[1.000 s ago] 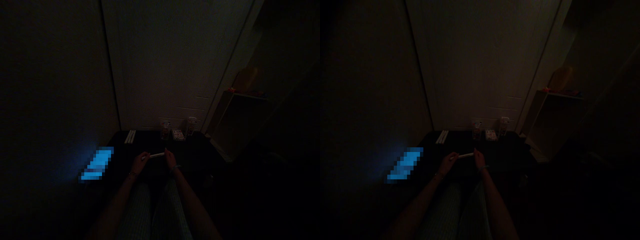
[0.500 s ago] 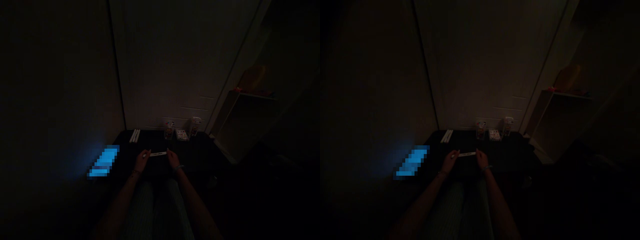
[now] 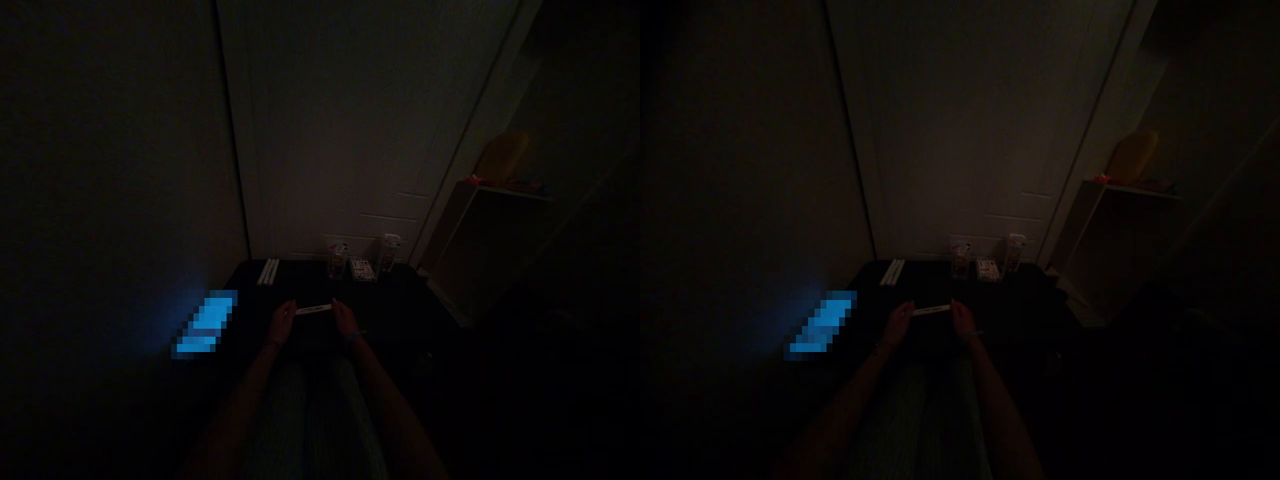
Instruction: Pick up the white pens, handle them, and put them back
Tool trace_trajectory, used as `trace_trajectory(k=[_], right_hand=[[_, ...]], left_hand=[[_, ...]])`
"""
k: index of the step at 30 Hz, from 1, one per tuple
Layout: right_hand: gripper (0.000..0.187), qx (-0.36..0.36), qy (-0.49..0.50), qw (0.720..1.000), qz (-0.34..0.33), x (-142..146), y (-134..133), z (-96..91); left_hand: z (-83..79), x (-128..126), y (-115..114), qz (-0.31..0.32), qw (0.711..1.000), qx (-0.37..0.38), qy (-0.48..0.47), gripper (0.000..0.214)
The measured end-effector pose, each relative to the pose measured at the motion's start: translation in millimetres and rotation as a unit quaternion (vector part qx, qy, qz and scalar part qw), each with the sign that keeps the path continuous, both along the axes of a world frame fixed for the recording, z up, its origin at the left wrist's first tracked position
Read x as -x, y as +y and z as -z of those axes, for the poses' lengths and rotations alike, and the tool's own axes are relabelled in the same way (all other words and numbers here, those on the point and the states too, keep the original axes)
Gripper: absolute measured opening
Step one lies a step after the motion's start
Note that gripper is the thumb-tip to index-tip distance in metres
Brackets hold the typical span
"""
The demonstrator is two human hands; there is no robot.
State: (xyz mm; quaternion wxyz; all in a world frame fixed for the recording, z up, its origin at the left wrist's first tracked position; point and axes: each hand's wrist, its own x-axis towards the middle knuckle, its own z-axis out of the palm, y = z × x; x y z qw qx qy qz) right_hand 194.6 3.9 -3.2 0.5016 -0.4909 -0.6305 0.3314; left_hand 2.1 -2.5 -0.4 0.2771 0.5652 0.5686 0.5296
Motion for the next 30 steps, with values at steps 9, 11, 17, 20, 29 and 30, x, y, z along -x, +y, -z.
trace_trajectory(k=[9, 11, 17, 20, 29, 30], right_hand=[[0.05, -0.008, 0.0, 1.0, -0.008, 0.6, 1.3, 0.2], [0.049, -0.01, 0.002, 1.0, -0.006, 0.8, 1.0, 0.5], [0.049, -0.002, 0.005, 1.0, -0.015, 1.0, 0.7, 1.3], [0.051, 0.011, 0.002, 1.0, -0.015, 0.1, 0.6, 1.1], [0.053, 0.04, -0.01, 0.999, 0.014, -0.7, 2.8, 0.1], [0.053, 0.04, -0.008, 0.999, 0.015, -0.5, 3.0, -0.3]], left_hand=[[2.6, 0.2, 0.6, -0.002, 1.0, 0.009, -0.014, 0.039], [2.1, 0.0, 0.0, 0.008, 1.0, 0.003, -0.022, 0.038], [-2.7, -1.0, -3.0, 0.011, 0.999, -0.016, -0.028, 0.038], [-4.9, -1.3, -4.4, 0.016, 0.999, -0.014, -0.027, 0.04], [-6.8, -2.0, -4.7, 0.015, 0.999, -0.021, -0.025, 0.037], [-7.0, -2.3, -4.8, 0.015, 0.999, -0.021, -0.028, 0.037]])
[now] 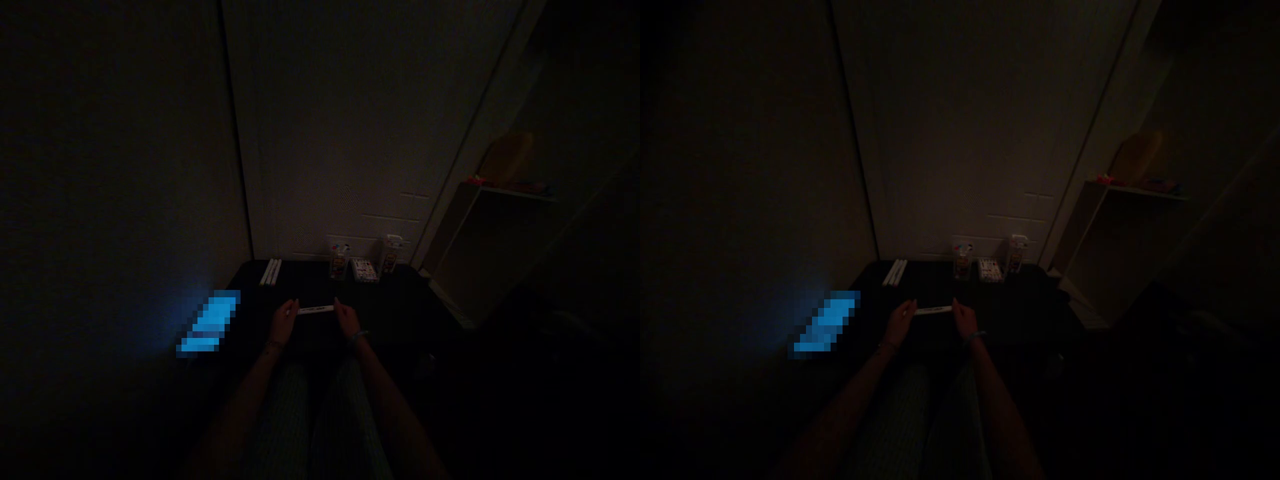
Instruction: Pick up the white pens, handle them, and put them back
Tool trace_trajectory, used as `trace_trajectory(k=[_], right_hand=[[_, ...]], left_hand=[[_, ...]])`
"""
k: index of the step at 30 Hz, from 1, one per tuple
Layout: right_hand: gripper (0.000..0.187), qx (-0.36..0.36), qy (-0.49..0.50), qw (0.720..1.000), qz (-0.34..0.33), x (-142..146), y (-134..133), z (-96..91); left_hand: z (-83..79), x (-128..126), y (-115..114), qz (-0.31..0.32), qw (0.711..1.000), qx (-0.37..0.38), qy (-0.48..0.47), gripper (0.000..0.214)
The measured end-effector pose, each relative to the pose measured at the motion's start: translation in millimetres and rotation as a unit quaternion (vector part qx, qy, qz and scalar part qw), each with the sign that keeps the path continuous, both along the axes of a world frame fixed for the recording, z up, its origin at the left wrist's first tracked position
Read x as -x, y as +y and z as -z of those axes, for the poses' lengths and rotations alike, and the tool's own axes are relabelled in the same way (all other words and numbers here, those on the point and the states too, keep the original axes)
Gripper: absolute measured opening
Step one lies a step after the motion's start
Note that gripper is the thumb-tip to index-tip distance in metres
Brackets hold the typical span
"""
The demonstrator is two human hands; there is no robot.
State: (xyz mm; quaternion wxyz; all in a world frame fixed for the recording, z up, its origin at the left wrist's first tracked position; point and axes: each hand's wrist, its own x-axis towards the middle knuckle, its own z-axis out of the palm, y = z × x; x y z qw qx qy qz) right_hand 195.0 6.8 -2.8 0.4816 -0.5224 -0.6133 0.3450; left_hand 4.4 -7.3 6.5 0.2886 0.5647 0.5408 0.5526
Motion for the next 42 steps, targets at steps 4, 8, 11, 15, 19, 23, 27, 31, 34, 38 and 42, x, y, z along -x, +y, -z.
trace_trajectory(k=[4, 8, 11, 15, 19, 23, 27, 31, 34, 38, 42], right_hand=[[0.055, 0.004, 0.01, 1.0, 0.011, 1, 0, -0.4], [0.054, 0.012, 0.023, 1.0, 0.007, 0, -1, 0.2], [0.053, 0.019, 0.036, 0.999, 0.0, 0, -1, 0.1], [0.053, 0.025, 0.042, 0.999, 0.002, 0, -1, 0.4], [0.053, 0.03, 0.049, 0.998, 0.0, 0, 0, 0.1], [0.054, 0.015, 0.061, 0.998, 0.014, -1, -1, -2.2], [0.054, -0.005, 0.077, 0.997, 0.011, 0, -1, -4.1], [0.054, -0.009, 0.091, 0.996, 0.022, 1, -2, -5.4], [0.053, -0.003, 0.11, 0.994, 0.023, 0, -2, -5.7], [0.052, 0.0, 0.118, 0.993, 0.023, -1, 0, -4.1], [0.051, -0.01, 0.121, 0.992, 0.021, -2, 2, -2.0]], left_hand=[[-0.7, -1, -1, 0.002, 1.0, 0.004, -0.006, 0.038], [1.2, 0, 0, 0.011, 1.0, 0.0, -0.002, 0.037], [2.7, 0, 1, 0.015, 1.0, -0.002, -0.007, 0.036], [0.7, -1, -1, 0.016, 1.0, -0.008, -0.002, 0.038], [-3.2, -3, -3, 0.007, 1.0, -0.007, 0.0, 0.04], [-1.7, -3, -2, 0.007, 0.999, 0.016, -0.027, 0.041], [5.2, -2, 3, 0.022, 0.998, 0.032, -0.056, 0.044], [11.1, -1, 6, 0.018, 0.998, 0.028, -0.046, 0.045], [12.8, -1, 7, 0.013, 0.999, 0.03, -0.028, 0.045], [11.5, -2, 6, 0.001, 0.999, 0.031, -0.018, 0.046], [9.1, -2, 3, 0.013, 0.999, 0.047, -0.004, 0.048]])
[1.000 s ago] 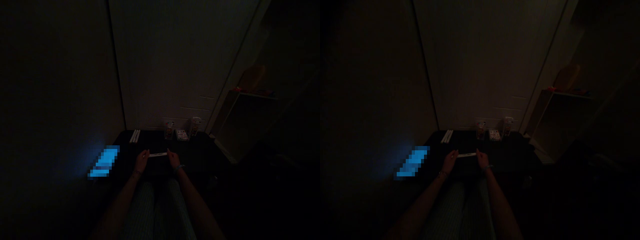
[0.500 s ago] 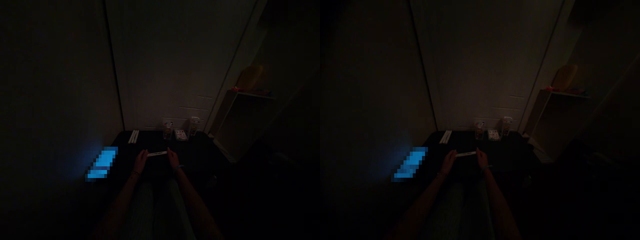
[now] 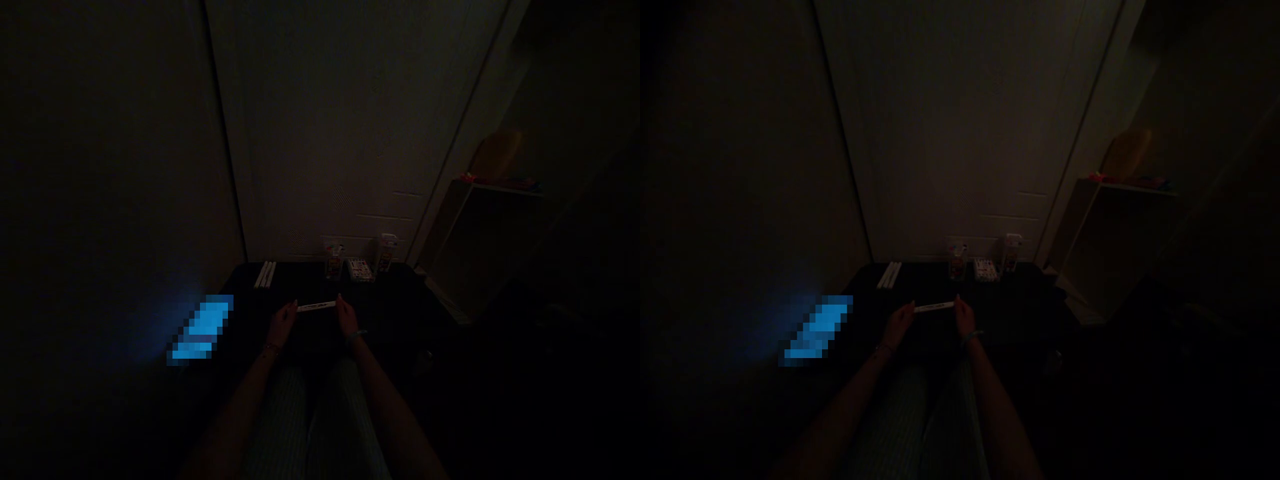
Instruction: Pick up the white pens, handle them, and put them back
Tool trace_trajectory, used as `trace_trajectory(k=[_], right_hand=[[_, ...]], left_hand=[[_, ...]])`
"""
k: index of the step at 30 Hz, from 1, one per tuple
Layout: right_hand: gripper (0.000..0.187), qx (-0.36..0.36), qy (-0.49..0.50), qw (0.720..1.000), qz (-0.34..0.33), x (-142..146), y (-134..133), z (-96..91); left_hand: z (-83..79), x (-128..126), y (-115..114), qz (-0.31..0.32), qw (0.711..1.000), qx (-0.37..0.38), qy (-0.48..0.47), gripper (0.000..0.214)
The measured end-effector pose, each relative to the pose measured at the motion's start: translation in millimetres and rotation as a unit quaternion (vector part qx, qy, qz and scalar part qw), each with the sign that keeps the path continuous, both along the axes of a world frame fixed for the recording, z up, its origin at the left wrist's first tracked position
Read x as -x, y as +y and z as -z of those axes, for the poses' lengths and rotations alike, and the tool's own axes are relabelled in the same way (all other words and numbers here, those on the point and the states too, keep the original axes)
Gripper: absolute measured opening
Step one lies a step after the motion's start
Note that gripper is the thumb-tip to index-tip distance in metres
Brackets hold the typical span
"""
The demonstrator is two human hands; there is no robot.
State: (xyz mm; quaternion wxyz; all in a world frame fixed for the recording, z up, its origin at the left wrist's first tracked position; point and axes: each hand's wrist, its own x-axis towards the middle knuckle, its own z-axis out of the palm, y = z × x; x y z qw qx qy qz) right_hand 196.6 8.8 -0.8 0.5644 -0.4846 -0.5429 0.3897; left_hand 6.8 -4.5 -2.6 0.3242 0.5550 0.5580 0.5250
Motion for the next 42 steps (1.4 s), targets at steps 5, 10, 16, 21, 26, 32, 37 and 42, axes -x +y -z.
trace_trajectory(k=[5, 10, 16, 21, 26, 32, 37, 42], right_hand=[[0.051, 0.012, -0.003, 1.0, 0.011, 1, 0, -0.8], [0.052, 0.019, -0.004, 1.0, 0.014, 1, 0, -0.8], [0.052, 0.003, 0.006, 1.0, -0.004, 2, 6, 8.5], [0.052, 0.013, -0.025, 0.999, 0.017, 0, 5, 8.0], [0.051, 0.022, -0.066, 0.997, 0.024, -2, 2, 4.0], [0.05, 0.015, -0.085, 0.995, 0.041, -3, 0, 3.7], [0.049, 0.025, -0.078, 0.996, 0.032, -4, 2, 6.9], [0.049, 0.018, -0.06, 0.997, 0.037, -3, 3, 9.8]], left_hand=[[-2.6, 0, -2, 0.011, 1.0, 0.009, 0.01, 0.049], [-5.6, -1, -3, 0.012, 1.0, 0.015, -0.016, 0.052], [3.5, 4, 5, 0.022, 0.999, 0.018, -0.039, 0.054], [4.0, 7, 5, 0.03, 0.999, 0.028, -0.018, 0.053], [3.7, 5, 6, 0.016, 1.0, 0.02, -0.01, 0.056], [5.8, 5, 7, 0.009, 1.0, 0.022, 0.008, 0.059], [2.4, 3, 4, 0.014, 1.0, 0.016, 0.017, 0.057], [-2.0, 0, 0, -0.005, 0.999, 0.006, 0.036, 0.052]])
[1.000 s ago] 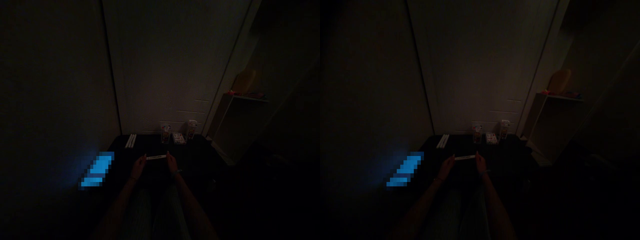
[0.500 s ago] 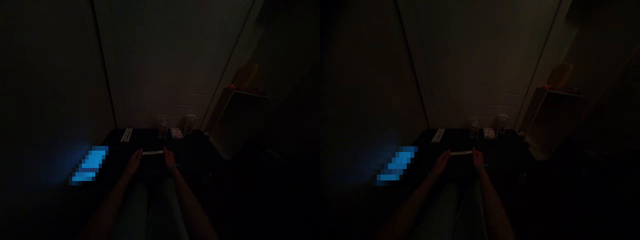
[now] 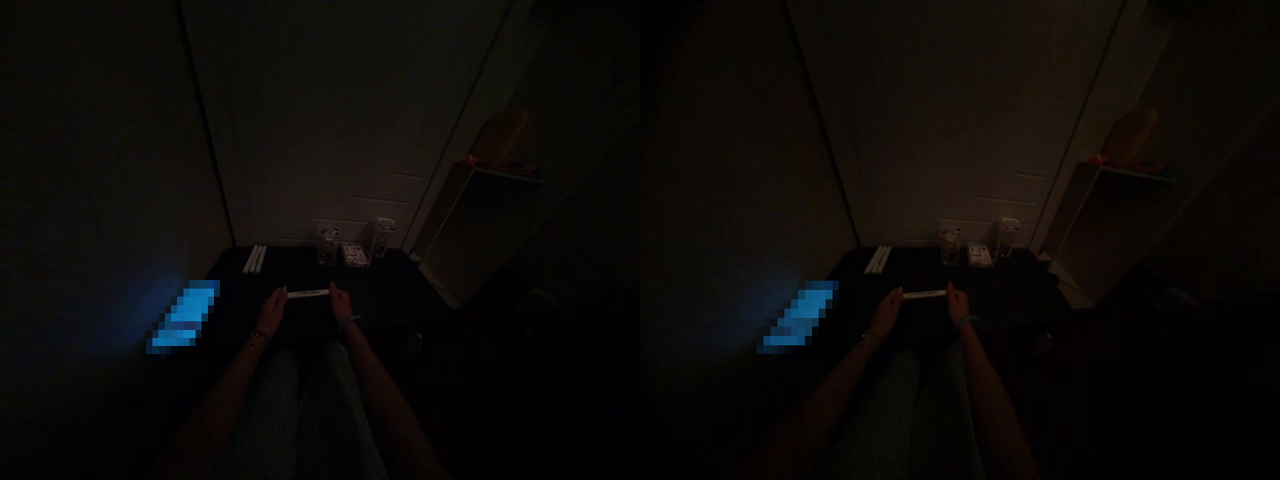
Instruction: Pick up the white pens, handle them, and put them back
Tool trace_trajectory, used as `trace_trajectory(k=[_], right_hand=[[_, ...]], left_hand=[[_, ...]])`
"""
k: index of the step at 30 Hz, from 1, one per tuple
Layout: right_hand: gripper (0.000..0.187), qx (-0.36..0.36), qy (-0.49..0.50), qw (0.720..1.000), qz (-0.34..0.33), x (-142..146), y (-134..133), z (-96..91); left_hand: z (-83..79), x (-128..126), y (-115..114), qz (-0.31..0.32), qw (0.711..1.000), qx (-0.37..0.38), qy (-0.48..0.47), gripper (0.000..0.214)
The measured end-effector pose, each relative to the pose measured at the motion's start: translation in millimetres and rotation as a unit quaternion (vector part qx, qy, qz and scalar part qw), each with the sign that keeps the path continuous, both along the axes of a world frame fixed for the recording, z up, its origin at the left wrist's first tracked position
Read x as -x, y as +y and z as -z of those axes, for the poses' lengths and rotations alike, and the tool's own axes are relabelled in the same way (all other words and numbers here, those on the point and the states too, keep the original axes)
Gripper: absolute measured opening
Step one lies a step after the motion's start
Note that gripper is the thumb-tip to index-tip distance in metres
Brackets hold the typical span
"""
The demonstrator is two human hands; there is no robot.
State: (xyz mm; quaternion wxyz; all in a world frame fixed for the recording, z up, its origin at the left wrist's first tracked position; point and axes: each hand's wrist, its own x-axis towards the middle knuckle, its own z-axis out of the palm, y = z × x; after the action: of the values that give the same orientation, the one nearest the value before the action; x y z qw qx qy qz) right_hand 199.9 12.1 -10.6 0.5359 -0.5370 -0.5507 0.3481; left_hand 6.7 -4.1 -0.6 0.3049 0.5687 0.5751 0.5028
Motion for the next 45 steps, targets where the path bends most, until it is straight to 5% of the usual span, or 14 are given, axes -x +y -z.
trace_trajectory(k=[45], right_hand=[[0.047, -0.049, -0.014, 0.996, -0.068, 6, -7, -11.8]], left_hand=[[-4.6, 3, 1, -0.044, 0.999, -0.013, -0.004, 0.044]])
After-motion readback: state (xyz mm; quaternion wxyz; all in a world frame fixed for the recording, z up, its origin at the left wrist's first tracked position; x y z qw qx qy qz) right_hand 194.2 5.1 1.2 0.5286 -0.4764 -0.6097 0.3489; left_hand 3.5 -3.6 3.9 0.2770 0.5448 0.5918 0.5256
